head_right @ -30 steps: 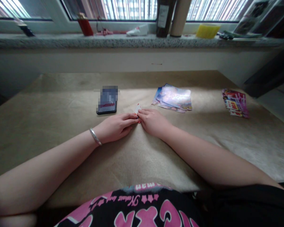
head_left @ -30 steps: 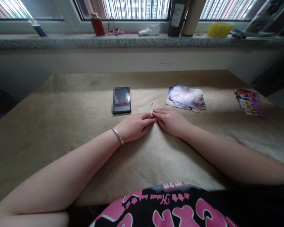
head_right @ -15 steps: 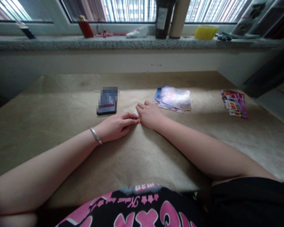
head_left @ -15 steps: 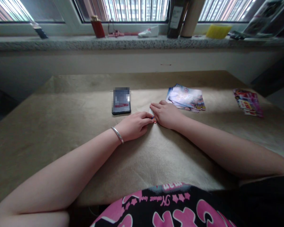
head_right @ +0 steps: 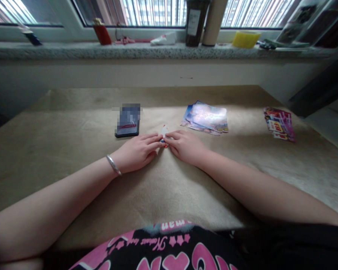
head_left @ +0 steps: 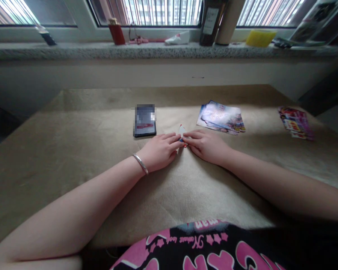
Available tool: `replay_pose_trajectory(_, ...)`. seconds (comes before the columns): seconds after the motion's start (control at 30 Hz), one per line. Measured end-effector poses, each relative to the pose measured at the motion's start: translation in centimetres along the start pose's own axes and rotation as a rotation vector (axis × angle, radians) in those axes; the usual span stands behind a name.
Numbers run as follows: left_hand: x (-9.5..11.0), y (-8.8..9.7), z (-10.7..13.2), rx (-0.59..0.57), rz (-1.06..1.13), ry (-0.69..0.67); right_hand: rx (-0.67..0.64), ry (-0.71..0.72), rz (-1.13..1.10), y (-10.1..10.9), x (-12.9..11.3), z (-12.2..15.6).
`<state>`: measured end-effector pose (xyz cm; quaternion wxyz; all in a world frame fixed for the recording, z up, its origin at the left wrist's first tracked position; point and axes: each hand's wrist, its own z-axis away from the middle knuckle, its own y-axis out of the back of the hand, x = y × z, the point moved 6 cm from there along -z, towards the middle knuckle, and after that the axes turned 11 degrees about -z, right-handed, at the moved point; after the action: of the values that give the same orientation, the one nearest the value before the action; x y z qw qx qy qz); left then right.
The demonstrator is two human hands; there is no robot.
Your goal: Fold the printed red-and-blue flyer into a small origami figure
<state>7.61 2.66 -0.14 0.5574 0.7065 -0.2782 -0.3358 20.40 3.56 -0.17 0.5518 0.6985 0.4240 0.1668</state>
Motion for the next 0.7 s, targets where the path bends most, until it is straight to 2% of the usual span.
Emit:
replay_pose_trajectory(0.13, -0.3, -0.1, 0.2, -0.059, 0.009, 0.074, 0.011, 0.006, -0.047, 0.5, -0.1, 0.4)
replay_pose_trajectory(0.3, -0.4, -0.1, 0.3, -0.089, -0.002, 0.063, 0.067, -0.051, -0.102, 1.1, 1.0, 0.6)
replay_pose_trajectory(0.7, -0.2, 1.4, 0.8, 0.053, -0.072, 0.038, 0.023, -0.084, -0.068, 1.4, 1.5, 0.7)
